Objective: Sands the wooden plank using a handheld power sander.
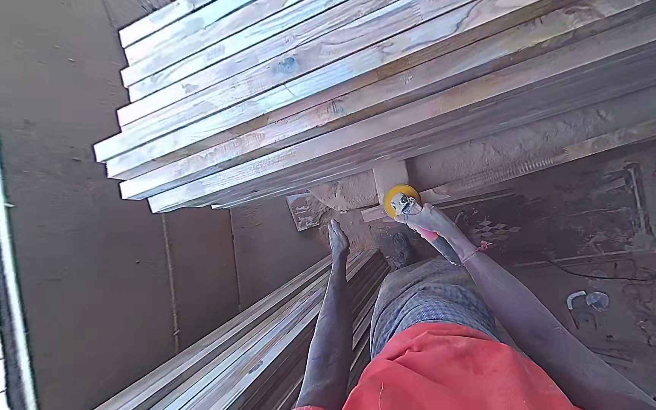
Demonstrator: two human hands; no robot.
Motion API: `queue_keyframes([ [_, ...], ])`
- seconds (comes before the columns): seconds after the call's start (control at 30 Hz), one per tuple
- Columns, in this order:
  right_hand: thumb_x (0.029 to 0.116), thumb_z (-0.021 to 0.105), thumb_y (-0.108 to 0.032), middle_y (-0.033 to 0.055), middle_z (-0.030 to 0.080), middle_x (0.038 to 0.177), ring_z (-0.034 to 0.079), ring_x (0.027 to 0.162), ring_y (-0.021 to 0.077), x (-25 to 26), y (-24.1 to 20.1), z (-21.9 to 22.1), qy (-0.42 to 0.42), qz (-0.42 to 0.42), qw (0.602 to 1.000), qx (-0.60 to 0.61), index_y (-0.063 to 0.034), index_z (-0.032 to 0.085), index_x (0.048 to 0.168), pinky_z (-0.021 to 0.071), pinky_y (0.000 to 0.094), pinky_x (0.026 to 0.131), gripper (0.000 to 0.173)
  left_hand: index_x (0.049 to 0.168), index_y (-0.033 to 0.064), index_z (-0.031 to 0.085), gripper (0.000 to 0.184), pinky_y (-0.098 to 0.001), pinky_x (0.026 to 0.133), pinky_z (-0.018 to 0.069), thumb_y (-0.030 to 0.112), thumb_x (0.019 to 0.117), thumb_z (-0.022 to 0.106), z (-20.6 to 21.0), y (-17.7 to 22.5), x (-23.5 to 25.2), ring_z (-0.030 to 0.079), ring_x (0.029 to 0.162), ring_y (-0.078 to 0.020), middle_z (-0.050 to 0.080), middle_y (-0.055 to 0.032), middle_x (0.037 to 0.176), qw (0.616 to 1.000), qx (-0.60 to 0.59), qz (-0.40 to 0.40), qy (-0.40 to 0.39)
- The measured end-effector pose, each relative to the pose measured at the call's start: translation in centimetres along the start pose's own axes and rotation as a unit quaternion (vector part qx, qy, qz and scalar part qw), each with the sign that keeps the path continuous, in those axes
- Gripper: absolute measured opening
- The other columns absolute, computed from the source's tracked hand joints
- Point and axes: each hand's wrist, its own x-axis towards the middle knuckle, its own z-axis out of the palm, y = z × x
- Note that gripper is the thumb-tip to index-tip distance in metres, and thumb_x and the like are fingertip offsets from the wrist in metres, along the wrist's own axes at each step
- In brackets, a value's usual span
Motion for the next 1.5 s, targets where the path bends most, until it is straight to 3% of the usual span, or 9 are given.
queue_keyframes([
  [0.07,0.0626,0.071,-0.088,0.0121,0.07,0.085,0.069,0.074,0.0259,0.3,-2.6,2.8,-0.008,-0.007,0.999,-0.034,-0.0072,0.07,0.1,0.0573,0.0518,0.07,0.089,0.156,0.007,0.036,0.072,-0.0569,0.086,0.0544,0.053,0.1098,0.005,-0.7,-3.4,-0.3,0.063,0.111,-0.041,0.051,-0.0287,0.145,0.997,-0.068,-0.029,-0.003],
  [0.23,0.0577,0.07,-0.092,0.0167,0.071,0.098,0.07,0.093,0.0335,1.7,-6.8,7.2,-0.037,-0.017,0.995,-0.095,-0.0061,0.07,0.104,0.0552,0.0603,0.079,0.097,0.154,0.013,0.042,0.078,-0.0631,0.097,0.0467,0.062,0.1069,0.004,0.5,-4.2,-1.0,0.056,0.129,-0.0383,0.054,-0.0212,0.146,0.96,-0.247,-0.13,-0.012],
  [0.5,0.065,0.072,-0.086,0.0084,0.069,0.079,0.067,0.065,0.0195,0.6,-2.4,2.6,0.009,0.021,0.999,0.029,-0.0081,0.07,0.102,0.0592,0.0432,0.065,0.087,0.139,0.0053,0.057,0.071,-0.0523,0.091,0.0558,0.056,0.1107,0.016,3.1,1.5,1.1,0.067,0.111,-0.0323,0.064,-0.0183,0.132,0.923,-0.377,-0.048,-0.063],
  [0.67,0.0734,0.077,-0.074,0.0087,0.068,0.081,0.066,0.065,0.0194,-1.8,3.3,-3.7,0.059,0.039,0.982,0.176,-0.0073,0.068,0.11,0.059,0.041,0.065,0.076,0.091,0.0004,0.071,0.049,-0.0489,0.085,0.0532,0.036,0.1105,0.043,5.8,4.5,1.3,0.067,0.084,-0.0264,0.068,-0.0149,0.083,0.983,-0.032,0.18,0.02],
  [0.77,0.0764,0.076,-0.073,0.008,0.068,0.083,0.067,0.066,0.019,-2.6,6.9,-8.1,0.095,0.047,0.965,0.241,-0.0099,0.067,0.114,0.0594,0.0403,0.065,0.074,0.095,0.0035,0.075,0.046,-0.065,0.101,0.0411,0.038,0.1066,0.047,6.9,6.4,0.3,0.065,0.111,-0.0389,0.073,-0.0187,0.103,0.954,0.176,0.226,0.09],
  [0.87,0.0818,0.072,-0.071,0.0061,0.068,0.087,0.065,0.068,0.0173,-4.4,10.1,-12.9,0.12,0.053,0.952,0.277,-0.0126,0.065,0.12,0.0582,0.0392,0.066,0.07,0.093,0.0082,0.075,0.047,-0.0679,0.104,0.0353,0.043,0.1055,0.046,8.2,8.0,-0.4,0.065,0.116,-0.0339,0.074,-0.0127,0.106,0.924,0.29,0.225,0.104],
  [1.13,0.0822,0.067,-0.075,0.0018,0.068,0.086,0.066,0.07,0.0149,-6.6,20.0,-28.0,0.208,0.081,0.908,0.355,-0.0176,0.069,0.115,0.0578,0.0365,0.064,0.066,0.096,-0.0025,0.073,0.036,-0.0561,0.1,0.048,0.024,0.1026,0.05,18.5,15.5,-4.0,0.067,0.111,-0.0403,0.072,-0.0219,0.104,0.902,0.288,0.315,0.063],
  [1.33,0.0824,0.066,-0.075,0.0038,0.068,0.085,0.069,0.071,0.0186,-5.0,30.0,-41.7,0.274,0.092,0.862,0.417,-0.0178,0.069,0.114,0.0605,0.0404,0.064,0.066,0.085,0.0,0.071,0.046,-0.0542,0.093,0.051,0.036,0.1052,0.051,28.4,22.0,-7.4,0.07,0.102,-0.0344,0.072,-0.0175,0.094,0.902,0.285,0.314,0.079],
  [1.5,0.0914,0.057,-0.072,0.0078,0.066,0.096,0.066,0.074,0.0216,-6.0,34.5,-50.6,0.353,0.095,0.808,0.461,-0.0225,0.059,0.135,0.0585,0.0424,0.064,0.066,0.09,0.0055,0.072,0.045,-0.0571,0.094,0.05,0.04,0.105,0.048,30.5,22.0,-7.7,0.069,0.109,-0.0316,0.074,-0.0137,0.102,0.893,0.327,0.275,0.138],
])
